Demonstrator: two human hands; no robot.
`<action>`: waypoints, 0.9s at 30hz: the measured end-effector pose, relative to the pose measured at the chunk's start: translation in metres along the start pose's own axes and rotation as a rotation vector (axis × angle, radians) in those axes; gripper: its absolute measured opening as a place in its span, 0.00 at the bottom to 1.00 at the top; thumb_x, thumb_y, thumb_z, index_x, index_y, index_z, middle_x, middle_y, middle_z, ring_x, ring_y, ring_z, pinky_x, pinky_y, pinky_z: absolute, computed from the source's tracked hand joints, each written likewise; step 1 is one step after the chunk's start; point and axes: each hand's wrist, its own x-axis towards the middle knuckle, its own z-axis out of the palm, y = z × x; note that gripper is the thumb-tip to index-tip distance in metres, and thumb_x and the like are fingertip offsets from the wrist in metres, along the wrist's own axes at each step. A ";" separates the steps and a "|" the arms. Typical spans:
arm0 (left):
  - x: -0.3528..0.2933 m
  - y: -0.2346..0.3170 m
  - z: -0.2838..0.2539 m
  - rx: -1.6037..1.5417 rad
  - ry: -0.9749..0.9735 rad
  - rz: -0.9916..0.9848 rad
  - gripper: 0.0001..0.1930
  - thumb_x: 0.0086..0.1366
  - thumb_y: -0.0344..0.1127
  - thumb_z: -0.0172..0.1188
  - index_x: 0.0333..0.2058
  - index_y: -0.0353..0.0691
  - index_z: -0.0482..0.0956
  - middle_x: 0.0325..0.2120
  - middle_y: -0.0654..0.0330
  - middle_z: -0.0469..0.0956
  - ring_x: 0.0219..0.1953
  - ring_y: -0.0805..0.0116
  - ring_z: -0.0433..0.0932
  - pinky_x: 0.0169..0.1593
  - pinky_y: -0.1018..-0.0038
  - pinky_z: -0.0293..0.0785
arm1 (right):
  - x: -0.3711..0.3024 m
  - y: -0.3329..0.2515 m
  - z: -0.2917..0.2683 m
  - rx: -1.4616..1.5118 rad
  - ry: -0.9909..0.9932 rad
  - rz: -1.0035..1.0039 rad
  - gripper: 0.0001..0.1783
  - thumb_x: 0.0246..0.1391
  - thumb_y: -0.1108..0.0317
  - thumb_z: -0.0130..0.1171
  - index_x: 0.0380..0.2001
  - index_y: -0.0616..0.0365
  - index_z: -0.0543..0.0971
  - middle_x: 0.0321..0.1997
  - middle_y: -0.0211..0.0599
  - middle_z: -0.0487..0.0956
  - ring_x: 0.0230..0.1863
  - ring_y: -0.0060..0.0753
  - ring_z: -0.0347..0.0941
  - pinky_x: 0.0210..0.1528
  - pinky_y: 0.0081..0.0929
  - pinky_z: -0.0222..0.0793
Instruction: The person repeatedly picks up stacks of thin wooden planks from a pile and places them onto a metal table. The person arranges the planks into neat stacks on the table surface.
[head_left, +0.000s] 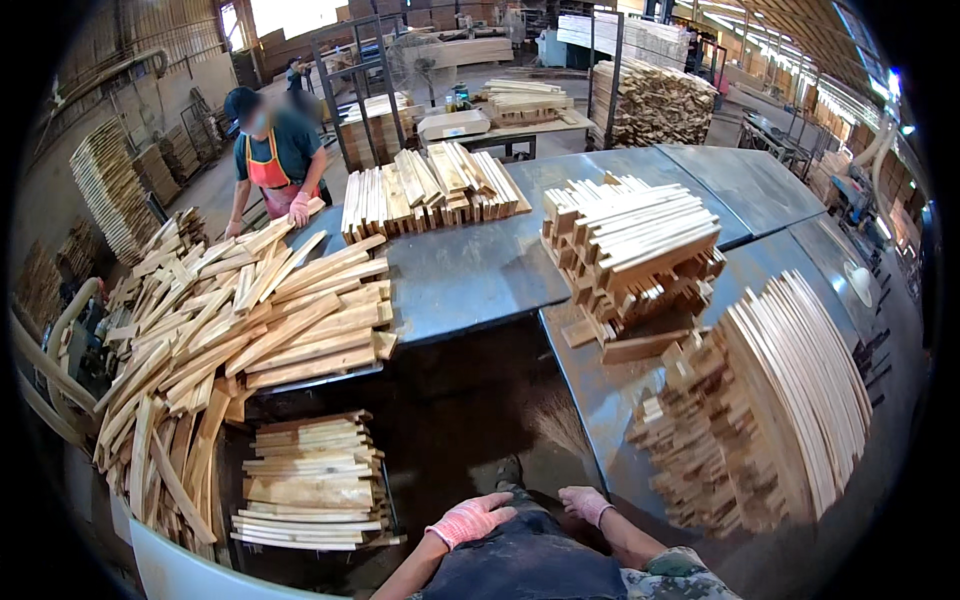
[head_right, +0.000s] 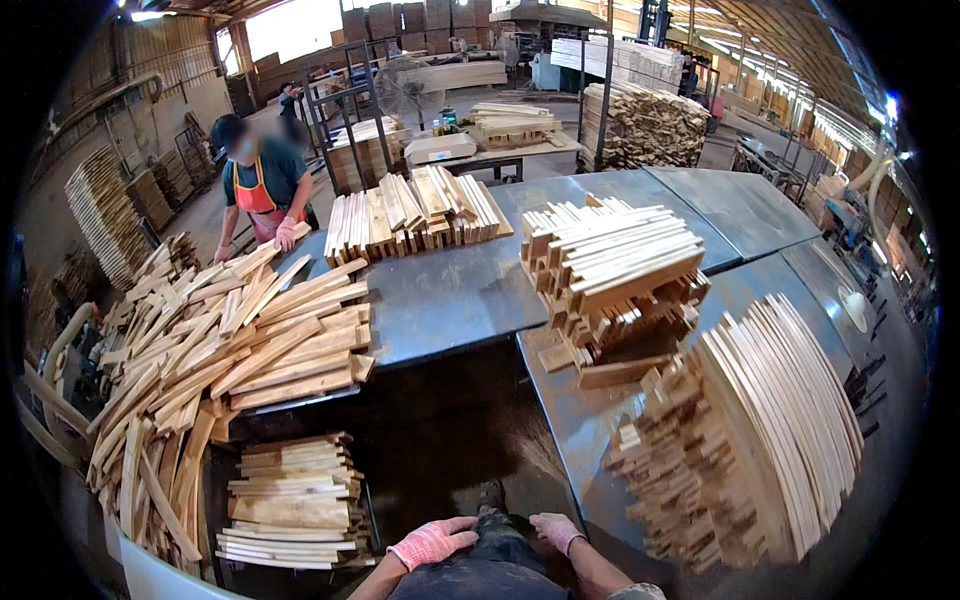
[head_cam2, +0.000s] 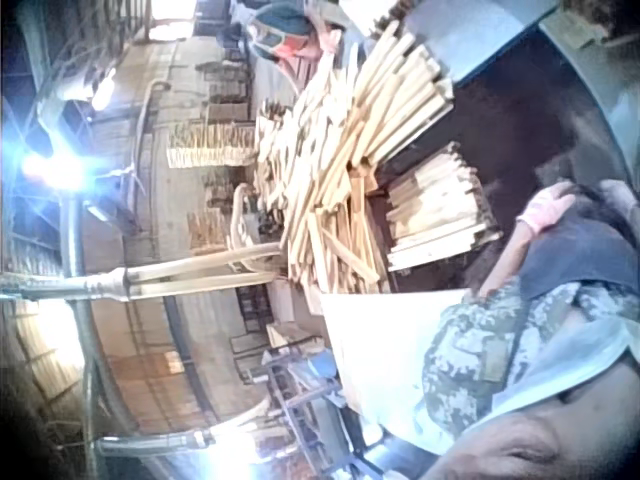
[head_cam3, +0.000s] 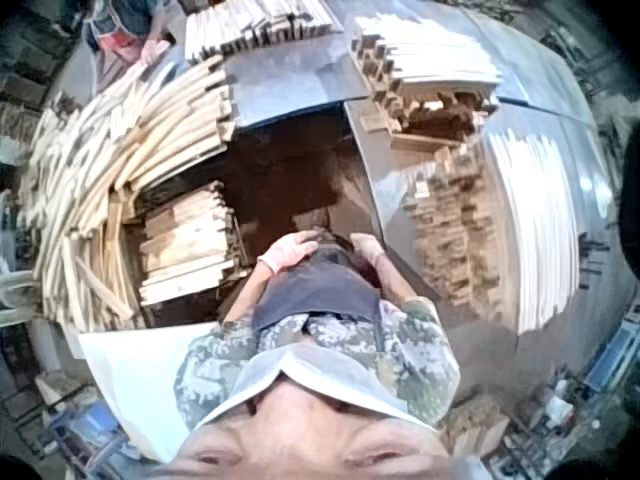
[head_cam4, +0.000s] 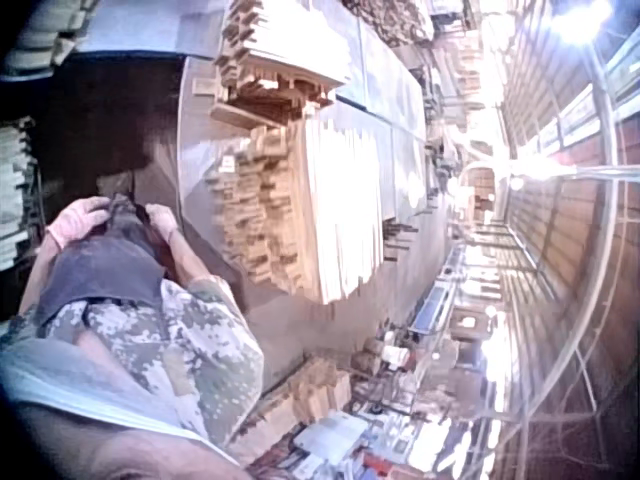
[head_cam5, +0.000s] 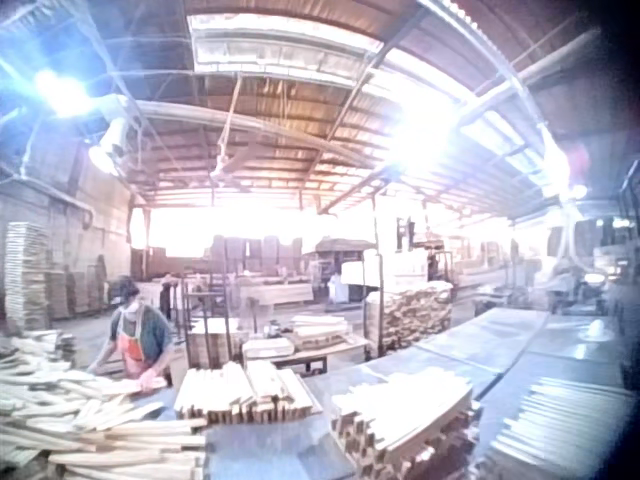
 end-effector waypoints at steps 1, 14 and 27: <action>0.003 -0.003 -0.008 0.036 0.024 -0.018 0.33 0.73 0.57 0.57 0.67 0.40 0.72 0.64 0.47 0.76 0.67 0.49 0.73 0.69 0.65 0.66 | 0.012 -0.007 0.001 0.052 -0.050 0.022 0.14 0.66 0.52 0.60 0.32 0.48 0.82 0.26 0.22 0.73 0.28 0.25 0.70 0.30 0.33 0.66; 0.042 -0.025 -0.132 -0.296 0.352 -0.169 0.32 0.71 0.51 0.64 0.65 0.34 0.74 0.62 0.48 0.78 0.65 0.55 0.76 0.67 0.68 0.70 | 0.049 -0.231 0.133 -0.388 -0.141 -0.152 0.41 0.65 0.47 0.63 0.70 0.66 0.69 0.62 0.42 0.81 0.54 0.35 0.78 0.55 0.32 0.74; 0.180 -0.024 -0.235 -0.129 0.170 -0.011 0.34 0.72 0.56 0.57 0.63 0.31 0.75 0.62 0.42 0.77 0.66 0.48 0.73 0.69 0.64 0.66 | 0.090 -0.362 0.119 -0.693 -0.172 -0.533 0.21 0.68 0.49 0.58 0.45 0.56 0.83 0.32 0.27 0.76 0.33 0.25 0.69 0.39 0.29 0.68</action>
